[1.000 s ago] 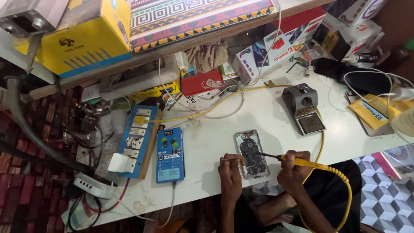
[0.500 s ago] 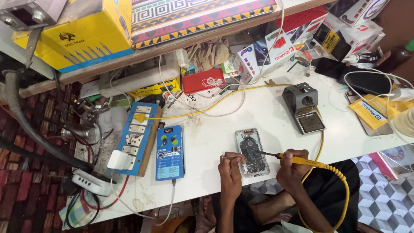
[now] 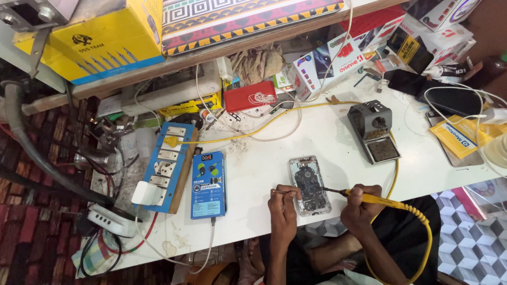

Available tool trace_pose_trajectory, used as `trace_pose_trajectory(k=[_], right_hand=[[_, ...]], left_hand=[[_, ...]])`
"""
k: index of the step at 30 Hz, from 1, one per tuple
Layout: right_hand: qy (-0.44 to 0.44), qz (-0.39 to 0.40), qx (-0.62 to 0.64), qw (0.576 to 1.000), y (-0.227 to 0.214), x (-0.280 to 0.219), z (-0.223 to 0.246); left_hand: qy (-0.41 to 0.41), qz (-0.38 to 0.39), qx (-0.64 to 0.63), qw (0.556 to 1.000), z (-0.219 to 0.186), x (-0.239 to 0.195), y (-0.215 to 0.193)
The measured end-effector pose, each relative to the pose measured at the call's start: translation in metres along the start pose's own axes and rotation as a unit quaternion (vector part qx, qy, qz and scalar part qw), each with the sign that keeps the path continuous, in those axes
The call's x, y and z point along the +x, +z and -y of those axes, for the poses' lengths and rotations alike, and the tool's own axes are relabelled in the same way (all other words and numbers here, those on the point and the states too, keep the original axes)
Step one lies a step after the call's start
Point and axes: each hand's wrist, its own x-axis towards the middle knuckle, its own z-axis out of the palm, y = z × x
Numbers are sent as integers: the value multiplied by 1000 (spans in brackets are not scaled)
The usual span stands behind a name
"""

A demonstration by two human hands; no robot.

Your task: The person uses a soldering iron and solder wire to work on a disassembled mobile phone circuit board. They repeatedly apply heat and solder to various points on the board while holding it steady with the other hand.

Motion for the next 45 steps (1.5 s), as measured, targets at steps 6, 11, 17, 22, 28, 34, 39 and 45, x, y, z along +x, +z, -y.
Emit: trace_pose_trajectory(k=[6,11,17,22,28,34,39,45], right_hand=[[40,-1,36,999,1,-4,-3],[2,-7,28,1000,1,-5,-10],[0,-19,-1,1000,0,-3,-8],[-10,5,3,1000,-2,-1,-2],[-7,-31,-42,999,0,-1,1],[-19,-23,-10,999,0,-3,-2],[-32,-37,-37,998,0,-4,-5],[16,-14,0,1000,-1,-3,-6]], left_hand=[[-34,-3,-10,999,-2,0,-1],[-22,-1,-4,1000,1,-1,0],[-34,-3,-14,999,0,0,0],[-22,2,-15,1000,1,0,0],[-29,-4,-29,999,3,-1,1],[0,-2,-2,1000,2,0,0],[-63,-1,-5,998,0,-1,-1],[10,1,-22,1000,5,0,1]])
